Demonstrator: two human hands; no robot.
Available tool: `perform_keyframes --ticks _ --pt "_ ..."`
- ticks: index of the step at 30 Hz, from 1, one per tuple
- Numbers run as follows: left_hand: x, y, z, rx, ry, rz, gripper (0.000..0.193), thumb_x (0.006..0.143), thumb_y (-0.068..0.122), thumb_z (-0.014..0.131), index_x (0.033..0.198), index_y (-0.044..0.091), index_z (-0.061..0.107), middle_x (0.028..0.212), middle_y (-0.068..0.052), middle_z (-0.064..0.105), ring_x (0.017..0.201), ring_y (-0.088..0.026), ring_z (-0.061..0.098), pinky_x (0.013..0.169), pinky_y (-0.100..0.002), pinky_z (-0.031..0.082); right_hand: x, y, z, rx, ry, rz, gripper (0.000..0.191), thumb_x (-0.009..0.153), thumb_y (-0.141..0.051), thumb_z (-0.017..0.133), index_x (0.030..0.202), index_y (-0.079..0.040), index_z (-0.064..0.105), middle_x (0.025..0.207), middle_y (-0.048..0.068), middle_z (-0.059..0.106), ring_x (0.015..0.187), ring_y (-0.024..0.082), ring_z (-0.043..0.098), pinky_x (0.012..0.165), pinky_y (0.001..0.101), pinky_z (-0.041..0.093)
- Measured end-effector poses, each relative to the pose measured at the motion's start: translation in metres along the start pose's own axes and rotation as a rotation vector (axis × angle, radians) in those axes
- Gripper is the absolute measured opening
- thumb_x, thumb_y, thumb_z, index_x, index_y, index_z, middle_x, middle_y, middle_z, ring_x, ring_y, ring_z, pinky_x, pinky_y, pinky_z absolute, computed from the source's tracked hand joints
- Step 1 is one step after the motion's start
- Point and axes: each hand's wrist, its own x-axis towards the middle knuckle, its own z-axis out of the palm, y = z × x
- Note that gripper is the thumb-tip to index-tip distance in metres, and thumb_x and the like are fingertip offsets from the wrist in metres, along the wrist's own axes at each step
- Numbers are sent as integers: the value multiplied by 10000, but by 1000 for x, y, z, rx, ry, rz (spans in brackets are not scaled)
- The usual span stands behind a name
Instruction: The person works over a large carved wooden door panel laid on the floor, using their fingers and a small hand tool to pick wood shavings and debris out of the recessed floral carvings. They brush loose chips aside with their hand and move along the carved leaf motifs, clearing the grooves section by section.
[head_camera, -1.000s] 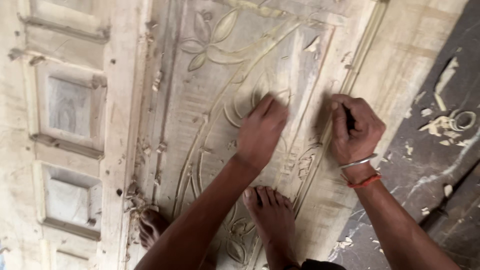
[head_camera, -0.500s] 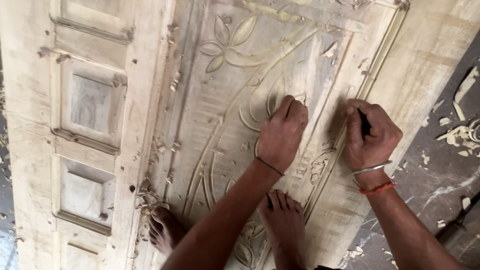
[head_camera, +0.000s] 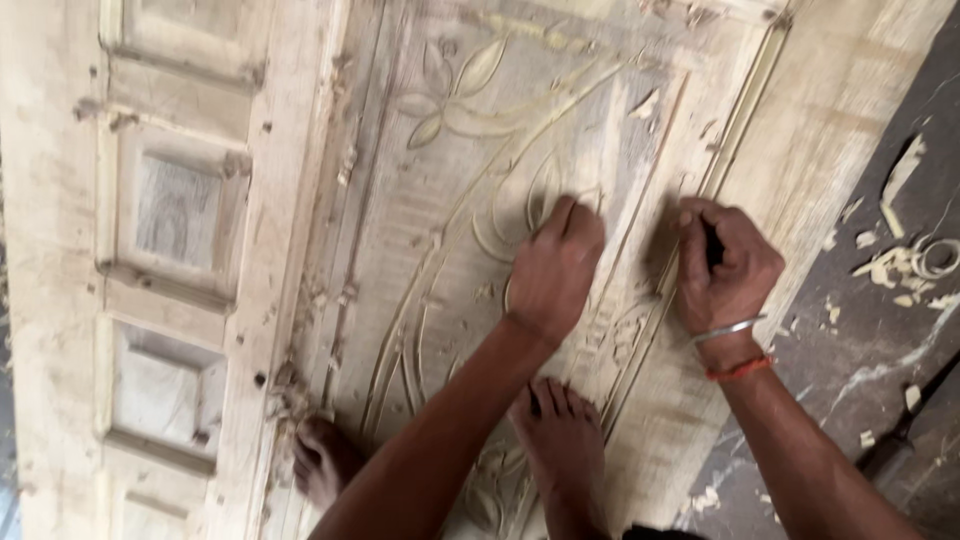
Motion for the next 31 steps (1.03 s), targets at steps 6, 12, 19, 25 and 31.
perform_keyframes --ticks 6,12,19,25,31 --pt "-1 -2 13 8 43 -70 102 898 -28 649 821 -11 584 923 -157 663 642 -260 688 505 -346 574 -3 1 1 27 -11 -15 81 1113 -66 707 1118 -6 761 897 105 707 689 142 601 597 288 446" --pt "14 -9 26 85 52 -82 93 893 -47 641 813 -11 612 1012 -190 698 613 -262 686 459 -336 562 1 0 3 44 -4 -54 83 1132 -63 688 1135 -4 747 911 118 711 741 141 653 652 275 488" --pt "5 -13 28 109 -76 -71 38 907 -53 617 872 -55 633 1252 -245 645 697 -292 736 507 -308 604 2 -2 0 -3 -25 70 100 1073 -64 705 1122 -1 766 860 143 697 649 210 604 597 341 450" --pt "-13 -15 -9 -2 -154 3 32 933 -36 643 909 -34 621 1118 -190 667 804 -318 733 624 -357 620 0 -3 -1 65 -2 -28 95 1116 -77 696 1146 6 731 924 136 686 717 157 599 652 319 469" --pt "3 -28 -9 21 -136 158 65 968 31 656 922 13 612 1163 -144 661 882 -286 735 718 -361 627 2 -1 1 51 -15 40 111 1097 -87 695 1136 -5 758 859 121 676 635 160 548 581 319 423"
